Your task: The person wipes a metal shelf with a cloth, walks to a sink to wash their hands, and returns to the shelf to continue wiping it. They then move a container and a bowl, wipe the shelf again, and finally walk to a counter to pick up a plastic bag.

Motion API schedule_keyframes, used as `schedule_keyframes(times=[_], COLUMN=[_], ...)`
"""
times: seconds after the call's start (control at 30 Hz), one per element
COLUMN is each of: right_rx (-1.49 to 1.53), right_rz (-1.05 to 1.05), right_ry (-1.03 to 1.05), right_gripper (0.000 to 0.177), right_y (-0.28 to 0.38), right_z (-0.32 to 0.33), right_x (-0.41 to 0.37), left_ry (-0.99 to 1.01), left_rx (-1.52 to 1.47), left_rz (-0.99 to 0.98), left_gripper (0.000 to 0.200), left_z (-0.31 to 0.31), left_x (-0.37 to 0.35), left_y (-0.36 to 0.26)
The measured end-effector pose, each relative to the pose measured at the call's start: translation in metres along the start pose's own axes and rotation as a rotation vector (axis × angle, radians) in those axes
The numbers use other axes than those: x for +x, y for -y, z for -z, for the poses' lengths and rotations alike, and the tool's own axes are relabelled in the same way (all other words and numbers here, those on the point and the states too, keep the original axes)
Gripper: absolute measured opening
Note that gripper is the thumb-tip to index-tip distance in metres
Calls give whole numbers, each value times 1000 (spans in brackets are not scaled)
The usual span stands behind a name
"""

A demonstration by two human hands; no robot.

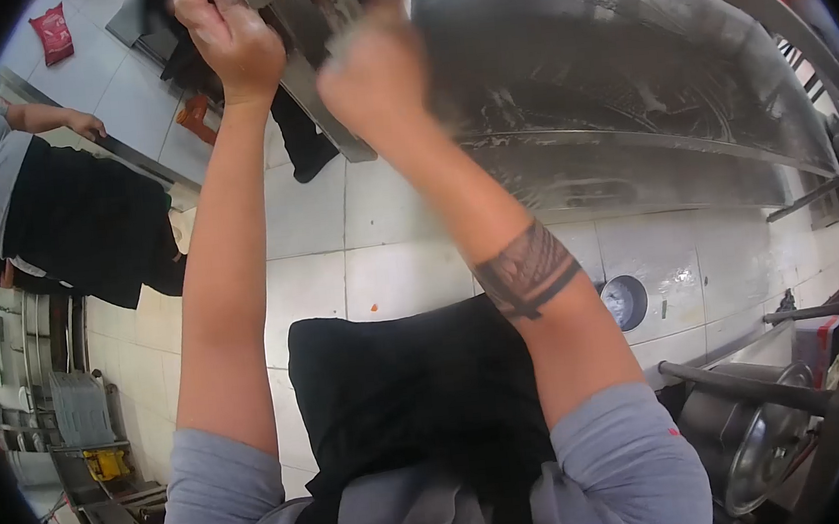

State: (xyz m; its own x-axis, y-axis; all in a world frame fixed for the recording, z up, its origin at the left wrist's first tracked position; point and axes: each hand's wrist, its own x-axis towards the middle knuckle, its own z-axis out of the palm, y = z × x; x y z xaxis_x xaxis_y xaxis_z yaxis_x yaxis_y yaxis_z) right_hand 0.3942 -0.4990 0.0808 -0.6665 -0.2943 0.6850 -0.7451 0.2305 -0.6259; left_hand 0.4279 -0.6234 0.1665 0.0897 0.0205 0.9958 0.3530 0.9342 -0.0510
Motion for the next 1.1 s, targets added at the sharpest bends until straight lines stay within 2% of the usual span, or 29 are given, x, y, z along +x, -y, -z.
schedule_keyframes(times=[0.03, 0.1, 0.13, 0.2, 0.23, 0.3, 0.33, 0.4, 0.43, 0.47, 0.53, 0.57, 0.63, 0.67, 0.73, 0.77, 0.8, 0.87, 0.9, 0.93, 1.0, 1.07, 1.1], right_rx=[-11, -112, -129, 132, 112, -89, -110, 87, 247, 133, 154, 136, 558, 550, 923, 675, 680, 323, 281, 310, 5, -287, -330], right_rz=[9, -47, -30, 372, 406, 362, 378, 334, 187, 199, 184, 188, -295, -298, -310, -351, -382, -240, -115, -131, -78, 9, 167], right_ry=[-6, 311, 301, -400, -407, -89, -94, -172, -157, -228, -191, -215, 328, 316, 367, 237, 230, 266, 283, 292, 427, 507, 478], right_gripper=[61, 69, 69, 79, 79, 82, 82, 85, 89, 79, 68, 68, 57, 57, 70, 75, 75, 61, 66, 66, 63, 52, 49], right_y=[17, 44, 43, 19, 11, -3, -9, -14, -9, -3, 8, 11, 27, 13, -29, -36, -54, -85, -88, -88, -91, -108, -132], right_z=[12, 32, 23, -5, 0, 15, 12, 5, 2, -2, 7, 21, 54, 48, 20, 14, 10, -9, -1, 5, 18, 44, 67], right_x=[13, 29, 18, -28, -40, -55, -50, -30, -18, -2, 15, 23, 33, 31, 14, -4, -19, -65, -73, -73, -71, -81, -88], left_ry=[13, 9, 48, 46, 31, 8, -16, 12, 16, 22, 43, 44, 43, 42, 63, 50, 76, 81, 90, 93, 106, 97, 97], left_rx=[5, 6, 56, 101, 27, -71, -83, -25, -18, -33, -43, -67, -93, -108, -103, -93, -101, 37, 36, 36, -1, -4, -39], left_rz=[0, 2, -16, -41, -25, 14, 12, 24, 25, 60, 96, 104, 111, 111, 97, 57, 72, 26, 21, 8, 18, 1, 4], left_gripper=[18, 18, 16, 14, 11, 11, 11, 10, 9, 8, 8, 9, 10, 10, 11, 12, 12, 14, 15, 16, 16, 16, 16], left_z=[1, 2, 5, 6, 3, 2, 4, 6, 5, 6, 8, 8, 7, 7, 9, 8, 5, 9, 10, 10, 8, 8, 7], left_x=[1, -2, -2, 1, 2, -1, 0, 2, 2, 4, 5, 5, 5, 5, 6, 5, 6, 5, 4, 4, 1, 1, 0], left_y=[0, -2, -2, 1, 2, 6, 5, -1, 0, -5, -7, -7, -8, -7, -6, -2, -4, -5, -3, -1, 1, 1, 2])
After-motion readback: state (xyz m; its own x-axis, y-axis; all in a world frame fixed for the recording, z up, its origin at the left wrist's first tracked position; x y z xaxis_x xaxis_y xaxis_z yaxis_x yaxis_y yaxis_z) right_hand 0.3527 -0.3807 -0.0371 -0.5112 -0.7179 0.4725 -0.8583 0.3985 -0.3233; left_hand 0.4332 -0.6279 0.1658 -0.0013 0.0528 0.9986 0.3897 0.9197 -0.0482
